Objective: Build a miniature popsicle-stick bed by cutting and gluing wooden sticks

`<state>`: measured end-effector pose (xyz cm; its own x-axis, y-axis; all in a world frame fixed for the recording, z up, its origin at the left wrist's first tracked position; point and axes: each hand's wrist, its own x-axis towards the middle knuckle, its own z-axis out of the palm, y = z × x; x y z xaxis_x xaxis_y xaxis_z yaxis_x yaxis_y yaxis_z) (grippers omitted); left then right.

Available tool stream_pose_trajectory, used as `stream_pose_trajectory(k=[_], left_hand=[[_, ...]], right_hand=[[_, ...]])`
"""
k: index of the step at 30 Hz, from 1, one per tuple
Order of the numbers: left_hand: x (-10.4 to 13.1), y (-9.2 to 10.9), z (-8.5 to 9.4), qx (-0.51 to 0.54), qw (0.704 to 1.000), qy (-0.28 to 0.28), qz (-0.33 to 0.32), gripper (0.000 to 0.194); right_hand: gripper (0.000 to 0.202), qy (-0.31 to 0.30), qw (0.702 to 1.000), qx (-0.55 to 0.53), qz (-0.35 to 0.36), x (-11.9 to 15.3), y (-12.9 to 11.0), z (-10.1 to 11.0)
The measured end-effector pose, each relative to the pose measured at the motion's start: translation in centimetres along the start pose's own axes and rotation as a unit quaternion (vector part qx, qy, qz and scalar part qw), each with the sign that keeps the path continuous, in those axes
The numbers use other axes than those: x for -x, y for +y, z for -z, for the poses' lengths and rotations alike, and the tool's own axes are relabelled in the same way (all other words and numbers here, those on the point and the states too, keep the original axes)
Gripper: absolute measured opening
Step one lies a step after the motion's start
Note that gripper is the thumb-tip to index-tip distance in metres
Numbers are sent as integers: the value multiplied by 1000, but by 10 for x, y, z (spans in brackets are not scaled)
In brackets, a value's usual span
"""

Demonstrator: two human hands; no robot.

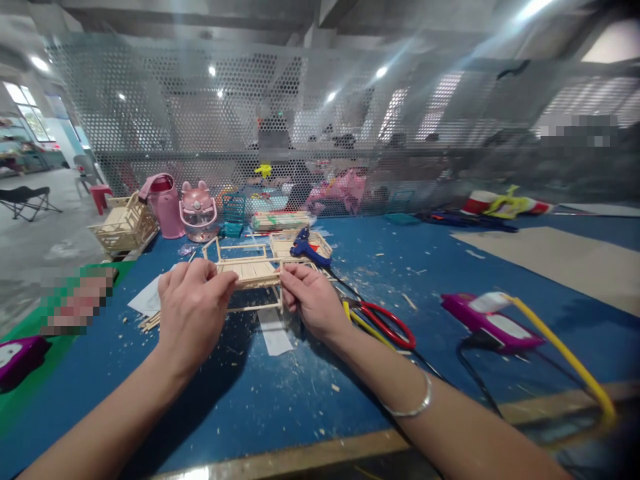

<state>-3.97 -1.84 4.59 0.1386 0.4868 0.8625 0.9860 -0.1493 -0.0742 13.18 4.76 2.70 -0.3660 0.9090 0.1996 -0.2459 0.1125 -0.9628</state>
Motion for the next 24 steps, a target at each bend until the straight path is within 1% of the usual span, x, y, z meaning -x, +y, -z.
stream_pose_trajectory(k=[2, 3, 4, 5, 6, 8, 9, 10, 12, 13, 14, 16, 18, 20, 22, 24], left_hand=[[1, -3, 2, 64, 996, 62, 6, 9], [2, -5, 3, 105, 990, 91, 20, 9], [3, -7, 5, 151, 981, 109, 51, 9], [4, -9, 5, 204, 967, 116, 97, 10], [5, -10, 6, 262, 946, 116, 150, 13], [7, -14, 4, 358, 896, 95, 244, 23], [8, -15, 3, 386, 878, 77, 272, 25], [10, -16, 0, 402, 869, 53, 285, 25], [14, -17, -5, 406, 861, -11, 306, 23], [16, -17, -8, 411, 852, -42, 321, 23], [18, -16, -10, 424, 838, -66, 338, 25], [21, -13, -13, 461, 803, -92, 366, 29], [23, -10, -13, 498, 774, -94, 379, 30], [23, -6, -13, 529, 753, -85, 382, 29], [24, -3, -13, 547, 740, -66, 387, 28], [24, -1, -13, 549, 738, -46, 390, 27]], right_hand=[[30, 1, 1000, -4, 10, -1, 1, 0], [30, 1, 1000, -4, 13, -1, 2, 0], [31, 2, 1000, -1, 17, -2, 2, 0], [31, 4, 1000, 3, 21, -2, 1, 1], [31, 5, 1000, 8, 25, -2, 1, 1], [30, 7, 999, 17, 31, -3, -1, 3], [30, 7, 999, 20, 33, -3, -2, 4], [29, 7, 999, 22, 34, -3, -2, 4], [28, 7, 999, 25, 35, -4, -2, 6], [27, 7, 999, 25, 34, -4, -2, 6], [27, 6, 999, 23, 33, -4, -1, 6], [26, 2, 999, 20, 30, -3, 1, 5], [26, -4, 999, 26, 25, -2, 1, 4], [28, -1, 999, 48, 20, -3, -2, 6], [31, 29, 996, 84, 23, -8, -11, 14], [34, 84, 985, 143, 37, -21, -22, 31]])
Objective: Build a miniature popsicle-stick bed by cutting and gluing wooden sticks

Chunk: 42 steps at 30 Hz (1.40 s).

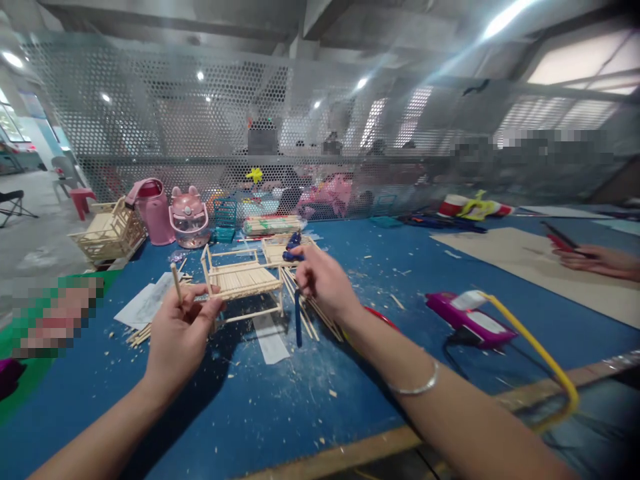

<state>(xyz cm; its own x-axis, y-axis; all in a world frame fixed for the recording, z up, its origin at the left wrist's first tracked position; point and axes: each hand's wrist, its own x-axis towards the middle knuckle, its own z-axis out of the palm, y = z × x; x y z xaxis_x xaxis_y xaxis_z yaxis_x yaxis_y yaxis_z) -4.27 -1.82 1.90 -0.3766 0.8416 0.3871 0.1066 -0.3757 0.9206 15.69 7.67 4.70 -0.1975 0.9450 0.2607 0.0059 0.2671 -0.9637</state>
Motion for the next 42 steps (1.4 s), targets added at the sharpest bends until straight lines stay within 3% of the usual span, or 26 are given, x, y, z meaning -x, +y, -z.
stream_pose_trajectory(k=[2, 3, 4, 6, 9, 11, 15, 20, 24, 27, 29, 32, 34, 38, 42], left_hand=[[0, 0, -1, -3, 1000, 11, -5, 26], [0, -1, -1, -6, 1000, 12, -8, 26], [-1, -1, -1, -6, 1000, 12, -11, 25], [-2, -3, -1, 4, 1000, 11, -16, 26], [-3, -4, -1, 26, 999, 19, -17, 30], [-3, -4, 0, 29, 999, 23, -15, 30], [-3, -4, 0, 19, 999, 21, -15, 31], [-3, -2, -1, 7, 1000, 27, -15, 32], [-3, -2, -1, -4, 999, 25, -19, 30], [-3, -1, -1, -3, 1000, 22, -22, 31], [-2, -1, 0, -4, 1000, 22, -19, 31], [-2, 0, 0, -4, 1000, 25, -17, 30], [-3, 0, 0, 1, 1000, 21, -22, 30], [-4, -1, -2, 18, 999, 10, -29, 29], [-4, -1, -2, 8, 1000, 17, -24, 29]], right_hand=[[31, 39, 992, 120, 8, -24, -2, 20], [23, 42, 974, 225, 6, -37, 0, 29], [16, 44, 936, 348, 8, -49, 4, 37], [24, -12, 832, 554, -6, -69, 16, 47], [38, -46, 803, 594, -32, -86, 37, 48], [39, -42, 804, 592, -42, -91, 45, 46], [23, -30, 825, 562, -60, -100, 42, 48], [14, -5, 893, 445, -72, -105, 35, 59], [18, 42, 940, 333, -59, -100, 37, 61], [19, 80, 954, 284, -42, -89, 28, 68], [20, 95, 949, 299, -38, -73, 14, 77], [24, 76, 865, 496, -29, -31, -10, 91], [22, 33, 822, 566, -43, 3, -18, 96], [19, -28, 808, 582, -83, 62, -7, 92], [15, 18, 804, 590, -62, 80, 9, 84]])
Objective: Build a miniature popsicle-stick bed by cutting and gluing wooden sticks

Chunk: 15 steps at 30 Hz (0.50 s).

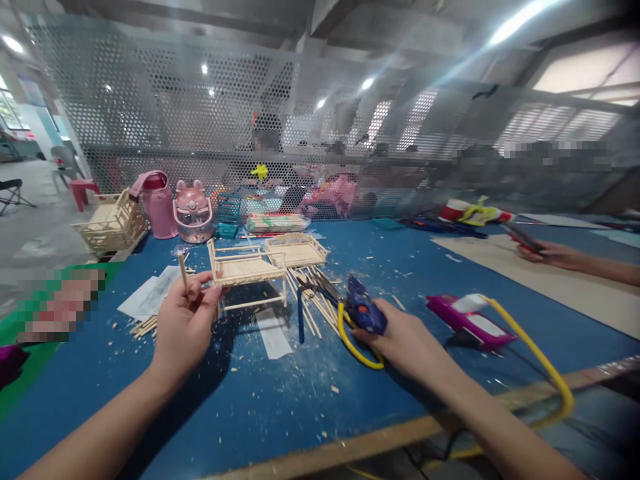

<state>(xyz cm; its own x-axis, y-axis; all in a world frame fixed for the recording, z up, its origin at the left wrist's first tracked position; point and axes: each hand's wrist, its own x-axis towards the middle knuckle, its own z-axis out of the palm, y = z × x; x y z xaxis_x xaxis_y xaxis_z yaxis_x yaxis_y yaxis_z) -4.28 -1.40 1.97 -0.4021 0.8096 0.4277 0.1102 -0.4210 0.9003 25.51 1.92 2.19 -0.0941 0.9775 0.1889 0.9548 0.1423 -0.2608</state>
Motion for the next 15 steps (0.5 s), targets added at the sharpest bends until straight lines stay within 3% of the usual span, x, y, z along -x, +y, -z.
stream_pose_trajectory(k=[11, 15], left_hand=[[1, 3, 1, -1, 1000, 8, -1, 31], [2, 2, 1, -1, 1000, -4, -10, 30]], right_hand=[[18, 6, 999, 17, 33, -26, 2, -5], [21, 82, 995, -8, 62, -20, -3, 15]])
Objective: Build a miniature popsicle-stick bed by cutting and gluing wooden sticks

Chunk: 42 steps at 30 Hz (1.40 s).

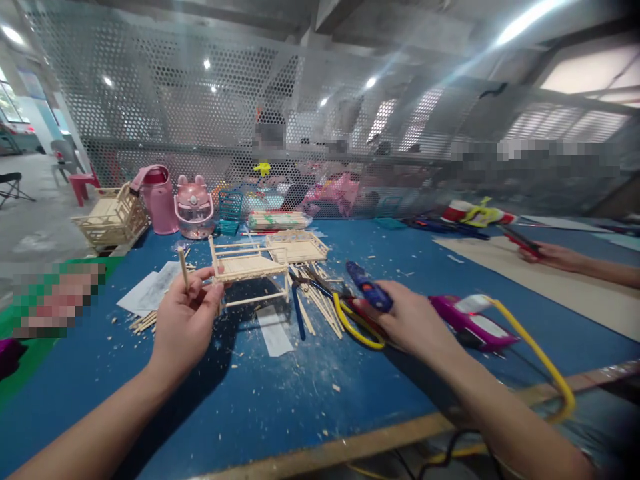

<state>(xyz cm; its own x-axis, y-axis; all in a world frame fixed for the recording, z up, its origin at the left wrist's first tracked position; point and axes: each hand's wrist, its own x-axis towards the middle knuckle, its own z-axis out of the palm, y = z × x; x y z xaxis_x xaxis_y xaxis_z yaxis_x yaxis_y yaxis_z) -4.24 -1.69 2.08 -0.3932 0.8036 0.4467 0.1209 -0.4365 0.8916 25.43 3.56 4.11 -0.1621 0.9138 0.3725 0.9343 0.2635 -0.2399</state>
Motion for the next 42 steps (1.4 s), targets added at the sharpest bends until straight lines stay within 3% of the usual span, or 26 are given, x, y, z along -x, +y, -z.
stream_pose_trajectory(k=[2, 5, 10, 19, 42], left_hand=[[0, -1, 0, -5, 1000, -5, -5, 30], [0, -1, 1, -13, 1000, -9, -3, 30], [1, -1, 1, -29, 1000, -9, -1, 31], [2, 2, 0, -65, 998, 1, -20, 29], [1, 0, 4, -74, 996, -20, -41, 29]], right_hand=[[24, 20, 999, -46, 17, 5, -7, 15], [27, -32, 986, -152, 53, 13, -22, 31], [28, -64, 967, -226, 101, 16, -43, 35], [28, -29, 978, -177, 109, 7, -59, 38], [39, -32, 981, -132, 139, 2, -65, 34]])
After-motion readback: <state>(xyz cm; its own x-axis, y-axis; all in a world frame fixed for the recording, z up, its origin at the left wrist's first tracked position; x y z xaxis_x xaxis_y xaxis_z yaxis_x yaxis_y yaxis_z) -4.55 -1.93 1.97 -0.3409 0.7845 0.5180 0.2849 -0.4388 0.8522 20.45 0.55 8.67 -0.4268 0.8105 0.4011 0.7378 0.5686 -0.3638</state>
